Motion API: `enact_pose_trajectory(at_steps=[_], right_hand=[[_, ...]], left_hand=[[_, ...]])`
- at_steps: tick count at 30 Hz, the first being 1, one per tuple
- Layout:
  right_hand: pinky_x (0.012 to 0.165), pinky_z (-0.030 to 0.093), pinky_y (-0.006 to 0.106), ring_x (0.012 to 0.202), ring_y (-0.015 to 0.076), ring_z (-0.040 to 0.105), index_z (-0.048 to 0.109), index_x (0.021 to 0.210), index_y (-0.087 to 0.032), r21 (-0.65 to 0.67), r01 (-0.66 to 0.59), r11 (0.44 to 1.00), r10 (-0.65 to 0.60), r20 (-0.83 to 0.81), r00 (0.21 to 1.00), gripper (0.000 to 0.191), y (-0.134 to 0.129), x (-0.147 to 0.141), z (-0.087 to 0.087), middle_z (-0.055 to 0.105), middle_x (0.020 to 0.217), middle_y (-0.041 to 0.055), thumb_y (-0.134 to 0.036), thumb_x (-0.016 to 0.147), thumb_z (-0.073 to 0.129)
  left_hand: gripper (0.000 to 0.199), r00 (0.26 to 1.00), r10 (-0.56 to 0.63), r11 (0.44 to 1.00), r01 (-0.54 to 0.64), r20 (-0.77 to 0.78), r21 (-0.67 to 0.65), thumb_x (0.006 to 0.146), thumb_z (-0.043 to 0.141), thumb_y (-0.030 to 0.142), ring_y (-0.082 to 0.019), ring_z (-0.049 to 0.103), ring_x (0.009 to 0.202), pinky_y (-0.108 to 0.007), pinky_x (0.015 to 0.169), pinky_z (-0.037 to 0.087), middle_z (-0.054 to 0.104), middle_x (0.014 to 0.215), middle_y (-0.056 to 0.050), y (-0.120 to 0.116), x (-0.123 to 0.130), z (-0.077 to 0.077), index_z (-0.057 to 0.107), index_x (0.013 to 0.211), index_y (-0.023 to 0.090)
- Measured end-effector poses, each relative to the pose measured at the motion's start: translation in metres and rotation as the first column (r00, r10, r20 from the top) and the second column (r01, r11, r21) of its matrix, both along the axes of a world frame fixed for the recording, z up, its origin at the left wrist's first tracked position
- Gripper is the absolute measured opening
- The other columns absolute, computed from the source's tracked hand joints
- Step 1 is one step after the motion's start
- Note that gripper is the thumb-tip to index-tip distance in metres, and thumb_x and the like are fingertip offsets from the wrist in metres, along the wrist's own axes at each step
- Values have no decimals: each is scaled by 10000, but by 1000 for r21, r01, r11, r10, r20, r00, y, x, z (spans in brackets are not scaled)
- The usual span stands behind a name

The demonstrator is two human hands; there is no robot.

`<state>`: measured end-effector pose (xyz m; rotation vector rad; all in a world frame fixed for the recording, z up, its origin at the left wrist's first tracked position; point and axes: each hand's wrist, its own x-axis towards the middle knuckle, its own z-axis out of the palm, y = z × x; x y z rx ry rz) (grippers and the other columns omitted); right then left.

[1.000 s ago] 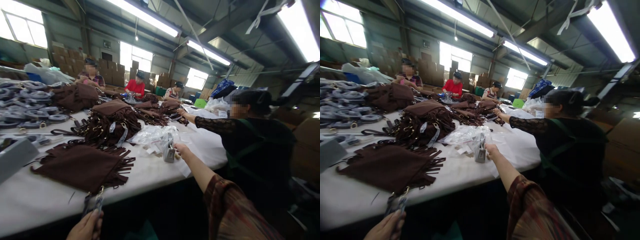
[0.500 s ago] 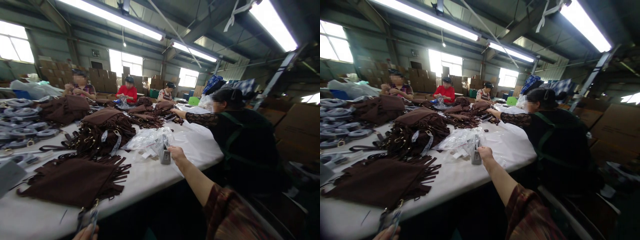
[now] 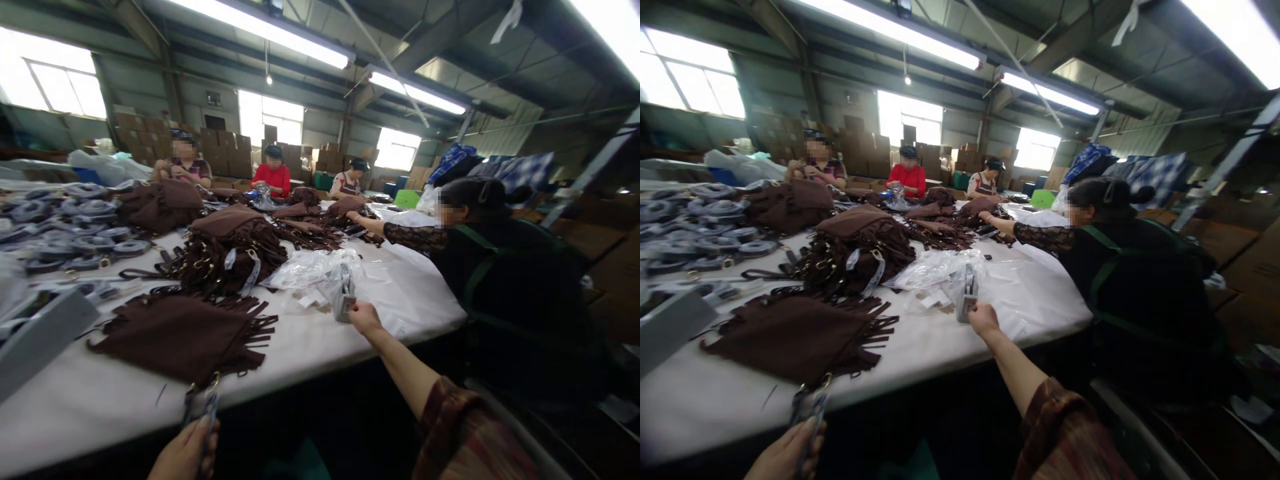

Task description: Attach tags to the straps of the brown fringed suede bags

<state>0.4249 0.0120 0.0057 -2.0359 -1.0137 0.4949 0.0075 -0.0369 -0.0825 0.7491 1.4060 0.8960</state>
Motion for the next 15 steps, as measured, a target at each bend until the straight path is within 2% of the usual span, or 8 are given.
enact_pose_trajectory(at_steps=[2, 4, 6, 8, 9, 10, 12, 15], right_hand=[[585, 344, 248, 643, 162, 544, 562, 465, -170, -41, -81, 996, 84, 58, 995, 178, -8, -5, 0, 578, 545, 35, -71, 612, 572], [599, 356, 252, 625, 158, 537, 595, 502, -175, -84, -234, 969, 240, 73, 968, 164, -18, -22, -2, 597, 560, 32, -107, 651, 579], [584, 365, 246, 583, 144, 525, 653, 608, -182, -115, -511, 852, 518, 31, 855, 135, -28, -52, -4, 626, 584, 15, -186, 718, 574], [576, 371, 234, 581, 132, 526, 673, 668, -185, -101, -741, 663, 738, -72, 671, 151, -37, -95, -2, 647, 622, 3, -236, 759, 563], [577, 374, 228, 586, 126, 528, 673, 674, -182, -78, -804, 589, 794, -128, 594, 159, -41, -119, 0, 649, 630, -1, -245, 769, 561], [574, 375, 222, 579, 120, 524, 672, 679, -177, -52, -838, 544, 820, -178, 543, 168, -43, -144, 1, 648, 627, -4, -253, 778, 560], [552, 369, 212, 555, 107, 507, 664, 668, -169, -3, -868, 497, 843, -234, 484, 179, -43, -191, 1, 633, 604, -11, -272, 782, 573], [501, 342, 199, 507, 92, 472, 655, 641, -162, 22, -877, 480, 850, -261, 458, 179, -34, -245, -9, 592, 554, -24, -280, 764, 600]], left_hand=[[571, 999, -33, 999, 33, 7, 3, 537, 659, 683, -76, 402, 366, -225, 377, 330, 512, 523, 46, -6, 3, 11, 581, 775, 170], [509, 998, -63, 998, 63, -11, 8, 588, 628, 652, -71, 386, 363, -218, 374, 318, 493, 508, 53, -9, 6, 21, 564, 742, 171], [441, 998, -50, 998, 51, -35, 30, 649, 584, 609, -66, 371, 361, -211, 373, 308, 476, 506, 60, -11, 9, 27, 547, 723, 176], [389, 996, -43, 997, 47, -79, 59, 702, 539, 572, -70, 366, 365, -211, 374, 308, 463, 506, 63, -12, 11, 29, 537, 716, 183], [368, 993, -44, 996, 53, -113, 75, 730, 514, 554, -76, 369, 369, -214, 375, 307, 461, 508, 61, -13, 11, 29, 537, 717, 187], [347, 986, -49, 993, 65, -161, 94, 756, 492, 533, -84, 376, 376, -217, 381, 305, 459, 509, 58, -14, 11, 28, 539, 716, 191], [301, 954, -70, 980, 120, -292, 159, 807, 461, 466, -105, 417, 413, -230, 417, 315, 475, 521, 41, -17, 9, 27, 554, 709, 196], [285, 849, -70, 925, 252, -523, 286, 857, 438, 358, -137, 482, 505, -258, 510, 329, 526, 556, -2, -21, 3, 29, 558, 653, 199]])
